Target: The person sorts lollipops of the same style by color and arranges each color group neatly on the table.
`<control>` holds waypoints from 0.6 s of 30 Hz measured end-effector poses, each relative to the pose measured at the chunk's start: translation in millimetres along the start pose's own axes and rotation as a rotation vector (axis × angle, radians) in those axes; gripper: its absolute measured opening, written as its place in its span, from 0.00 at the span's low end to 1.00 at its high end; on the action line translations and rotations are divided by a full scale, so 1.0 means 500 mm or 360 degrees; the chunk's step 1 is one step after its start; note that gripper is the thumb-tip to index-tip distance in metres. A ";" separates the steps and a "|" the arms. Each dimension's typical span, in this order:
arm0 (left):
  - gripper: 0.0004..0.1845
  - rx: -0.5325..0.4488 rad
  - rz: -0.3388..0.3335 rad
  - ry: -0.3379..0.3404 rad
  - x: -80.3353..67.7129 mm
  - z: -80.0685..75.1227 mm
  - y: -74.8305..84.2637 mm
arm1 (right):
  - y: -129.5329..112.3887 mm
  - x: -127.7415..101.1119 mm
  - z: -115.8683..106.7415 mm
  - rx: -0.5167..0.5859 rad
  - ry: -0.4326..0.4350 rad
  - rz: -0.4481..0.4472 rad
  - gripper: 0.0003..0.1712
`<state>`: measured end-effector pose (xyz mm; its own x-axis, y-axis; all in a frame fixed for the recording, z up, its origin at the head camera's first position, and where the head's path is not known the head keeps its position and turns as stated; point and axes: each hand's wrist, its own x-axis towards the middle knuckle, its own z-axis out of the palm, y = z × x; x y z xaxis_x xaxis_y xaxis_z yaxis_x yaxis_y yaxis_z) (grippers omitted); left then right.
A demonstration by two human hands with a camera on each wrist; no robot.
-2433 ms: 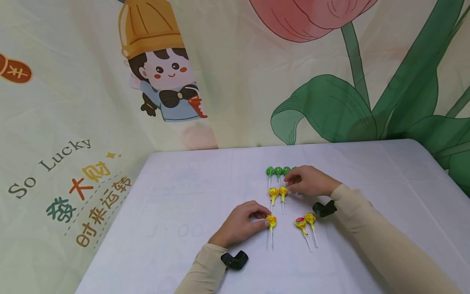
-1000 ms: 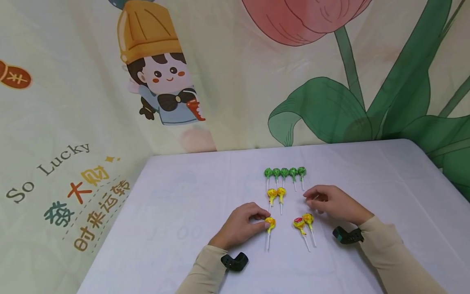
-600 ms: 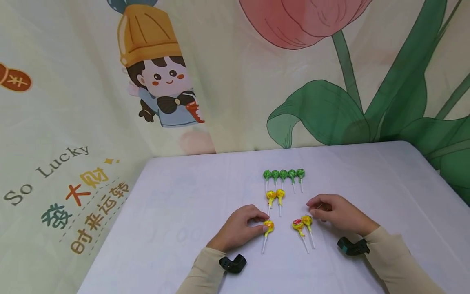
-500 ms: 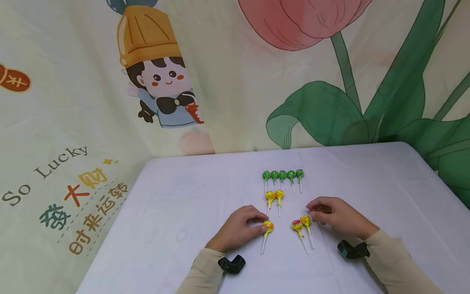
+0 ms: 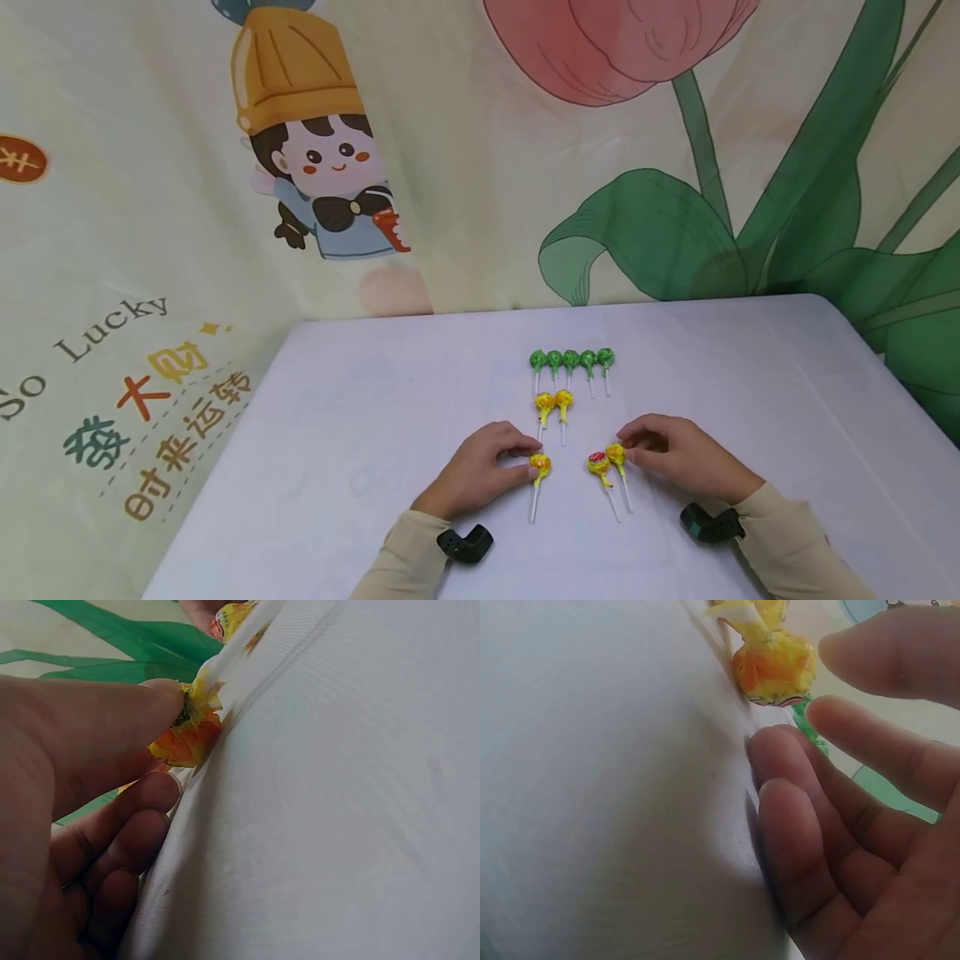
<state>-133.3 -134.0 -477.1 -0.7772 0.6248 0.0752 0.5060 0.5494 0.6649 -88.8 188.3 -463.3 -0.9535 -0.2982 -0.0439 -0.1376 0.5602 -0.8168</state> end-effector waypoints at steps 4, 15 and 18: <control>0.15 0.0003 -0.0015 -0.0017 0.000 0.000 0.000 | 0.000 -0.001 0.001 -0.0015 0.0002 0.0008 0.13; 0.13 -0.0008 0.0003 -0.0020 -0.001 0.001 -0.001 | 0.000 -0.006 0.006 0.0044 -0.0041 0.0015 0.15; 0.12 -0.0010 0.0013 -0.0015 -0.001 0.000 0.001 | 0.001 -0.006 0.007 0.0018 -0.0025 -0.0003 0.17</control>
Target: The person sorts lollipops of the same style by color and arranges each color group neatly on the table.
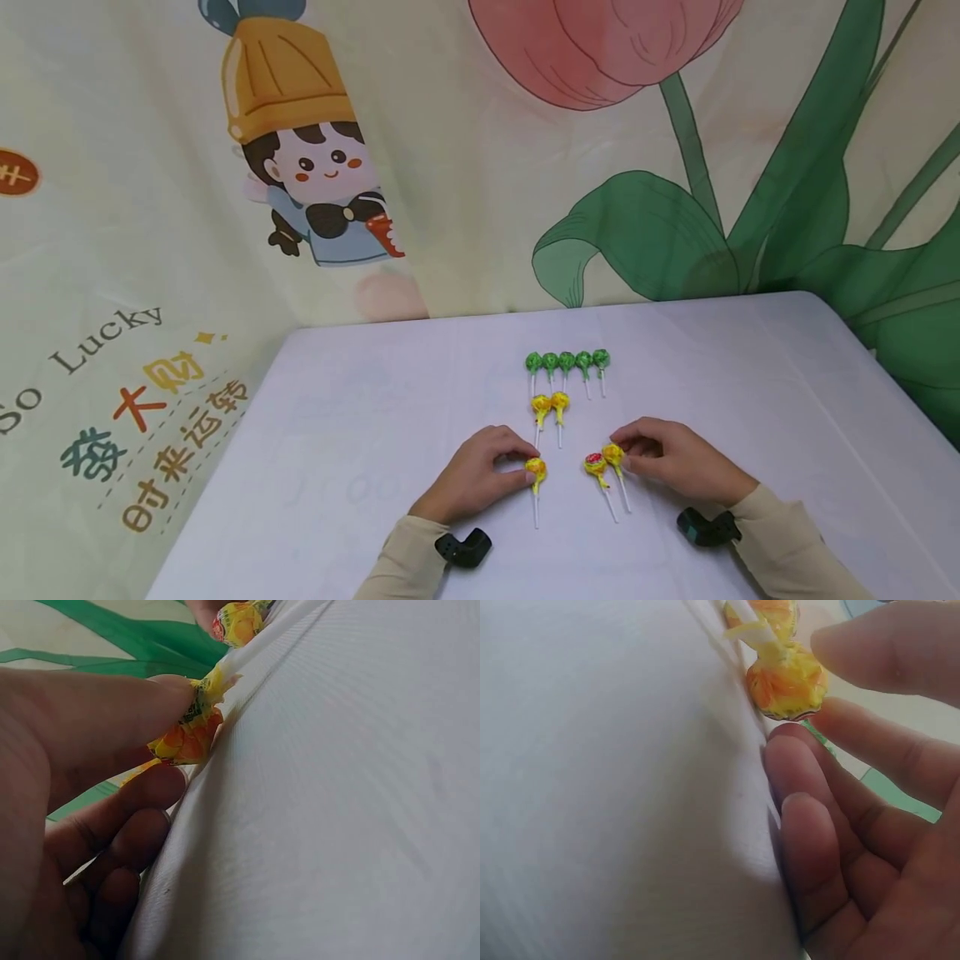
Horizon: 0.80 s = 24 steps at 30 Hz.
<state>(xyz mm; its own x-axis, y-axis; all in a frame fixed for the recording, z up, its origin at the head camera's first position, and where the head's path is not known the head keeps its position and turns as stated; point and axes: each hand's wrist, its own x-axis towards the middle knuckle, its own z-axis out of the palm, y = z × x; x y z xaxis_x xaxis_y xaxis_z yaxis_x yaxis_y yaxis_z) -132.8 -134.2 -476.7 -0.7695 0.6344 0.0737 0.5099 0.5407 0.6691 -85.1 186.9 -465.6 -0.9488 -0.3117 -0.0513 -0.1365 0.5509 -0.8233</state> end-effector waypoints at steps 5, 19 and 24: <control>0.12 0.0001 0.0003 0.0030 -0.002 0.002 -0.002 | -0.003 0.001 0.004 -0.0060 0.0025 -0.0052 0.20; 0.12 -0.0186 -0.0112 0.0075 0.004 0.002 0.005 | 0.003 0.002 0.009 -0.0076 0.0038 -0.0033 0.19; 0.12 -0.0274 -0.0168 0.0084 0.008 -0.003 0.010 | 0.005 0.005 0.009 -0.0057 0.0028 -0.0041 0.18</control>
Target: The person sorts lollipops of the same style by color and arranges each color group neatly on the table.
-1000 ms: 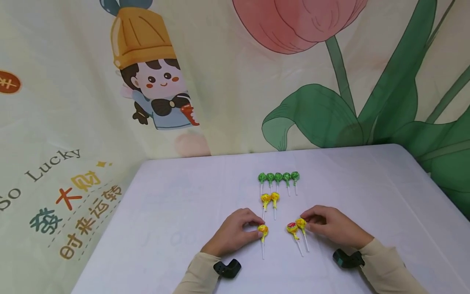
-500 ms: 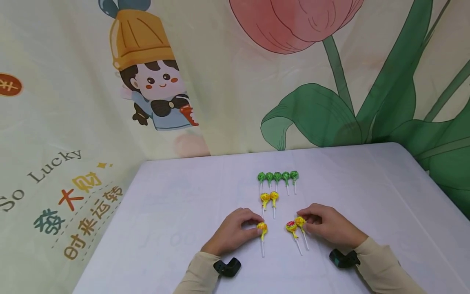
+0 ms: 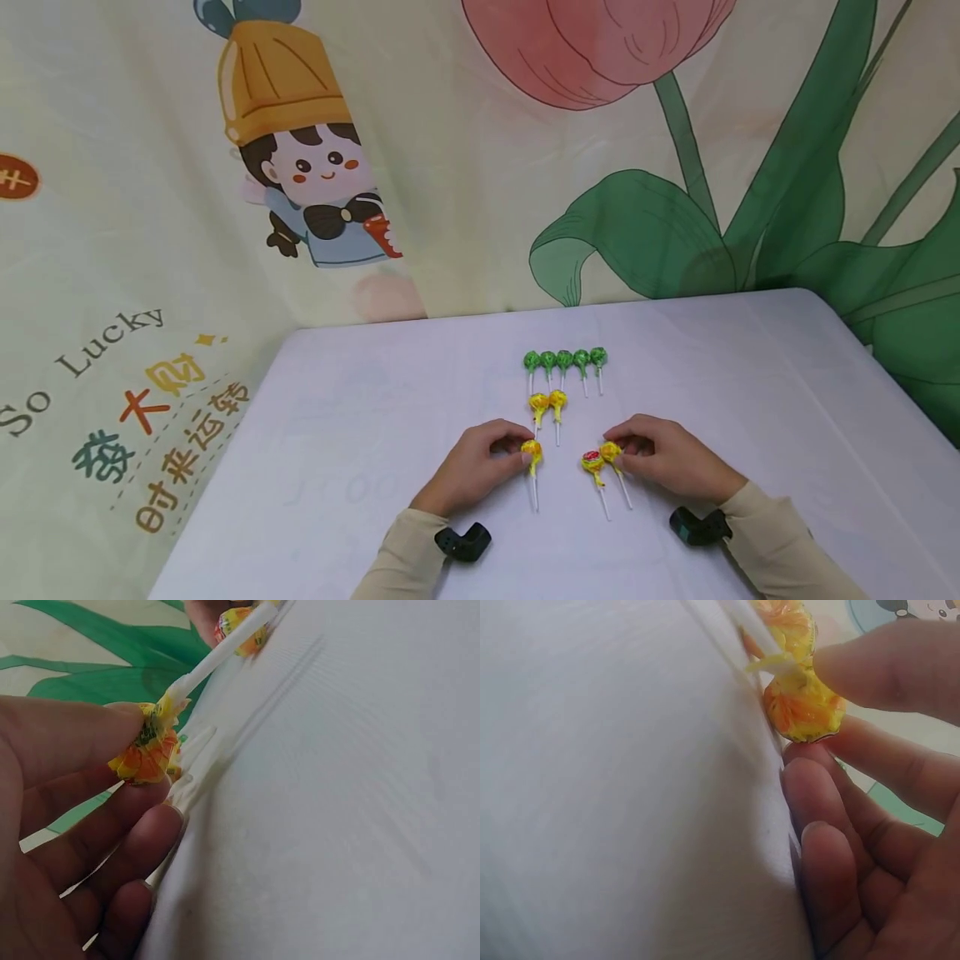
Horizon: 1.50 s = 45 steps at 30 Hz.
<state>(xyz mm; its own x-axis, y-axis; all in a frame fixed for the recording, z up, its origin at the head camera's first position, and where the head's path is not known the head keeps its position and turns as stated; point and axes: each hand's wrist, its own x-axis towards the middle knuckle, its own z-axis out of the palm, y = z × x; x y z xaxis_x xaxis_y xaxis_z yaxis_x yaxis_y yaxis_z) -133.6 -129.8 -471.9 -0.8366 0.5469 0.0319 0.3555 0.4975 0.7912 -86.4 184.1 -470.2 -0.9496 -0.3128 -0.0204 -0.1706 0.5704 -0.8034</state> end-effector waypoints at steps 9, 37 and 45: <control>0.12 -0.0067 -0.0019 0.0048 0.005 -0.004 0.006 | -0.004 0.000 0.000 0.0036 -0.0015 0.0018 0.18; 0.13 -0.0066 0.0083 0.0113 0.090 -0.028 0.050 | -0.008 0.001 0.000 -0.0024 -0.0025 -0.0014 0.18; 0.15 -0.0092 0.0179 0.0165 0.111 -0.025 0.067 | -0.009 0.000 -0.002 -0.0032 -0.0045 0.0015 0.18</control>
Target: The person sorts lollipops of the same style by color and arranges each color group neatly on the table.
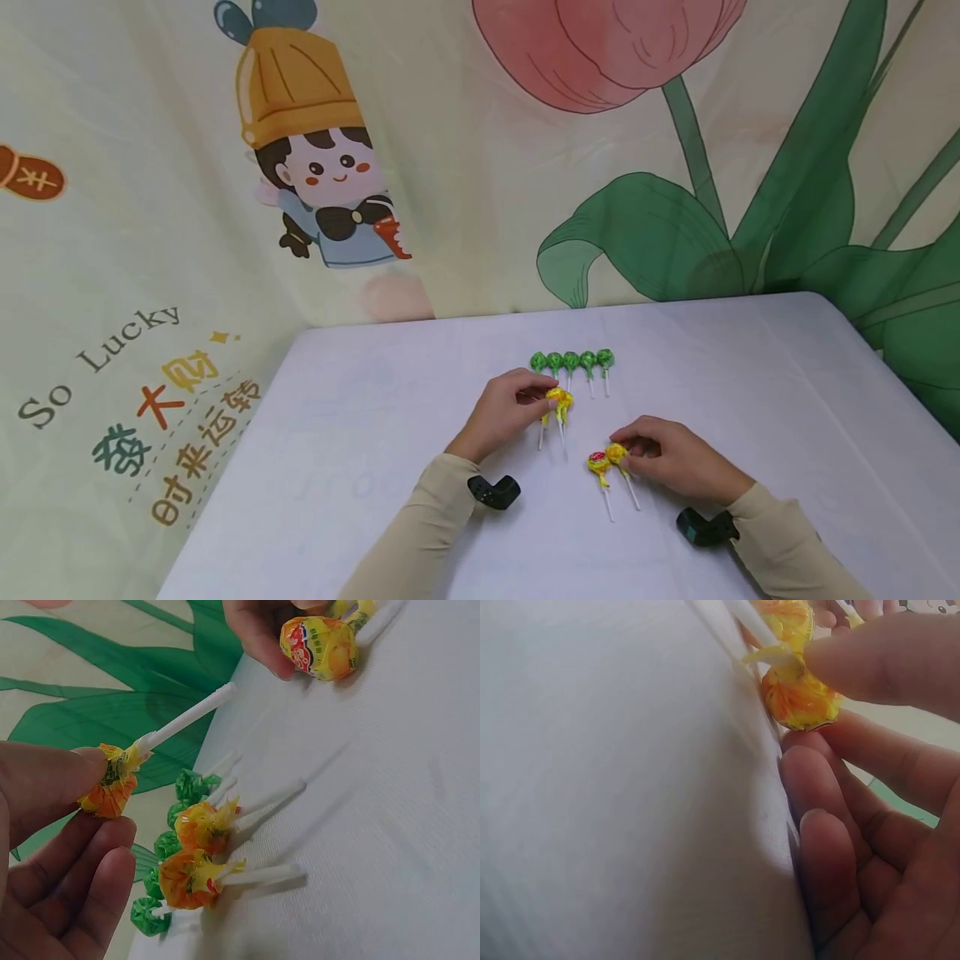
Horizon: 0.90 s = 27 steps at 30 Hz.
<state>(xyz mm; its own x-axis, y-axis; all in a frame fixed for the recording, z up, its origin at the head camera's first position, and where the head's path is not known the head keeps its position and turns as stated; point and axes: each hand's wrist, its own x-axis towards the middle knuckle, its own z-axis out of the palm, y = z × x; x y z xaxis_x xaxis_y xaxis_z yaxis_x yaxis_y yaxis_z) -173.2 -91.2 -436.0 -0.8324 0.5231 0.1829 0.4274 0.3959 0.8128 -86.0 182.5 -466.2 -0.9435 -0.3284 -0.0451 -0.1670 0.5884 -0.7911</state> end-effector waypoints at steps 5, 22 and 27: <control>0.14 0.0051 0.0018 0.0023 0.012 0.009 0.002 | 0.005 -0.002 -0.002 0.0009 -0.0001 0.0008 0.18; 0.14 0.0048 -0.0105 0.0009 0.034 0.017 0.008 | 0.012 -0.004 -0.002 -0.0029 0.0016 -0.0002 0.16; 0.13 0.0034 -0.0076 -0.0006 0.043 0.020 0.006 | 0.010 -0.002 -0.002 -0.0042 0.0032 -0.0021 0.15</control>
<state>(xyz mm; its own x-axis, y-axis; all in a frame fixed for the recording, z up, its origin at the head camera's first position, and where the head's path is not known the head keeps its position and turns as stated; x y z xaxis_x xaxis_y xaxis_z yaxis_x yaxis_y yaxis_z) -186.3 -71.5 -435.2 -0.8508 0.5059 0.1419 0.3944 0.4365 0.8086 -86.2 186.5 -469.6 -0.9468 -0.3212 -0.0223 -0.1865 0.6036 -0.7751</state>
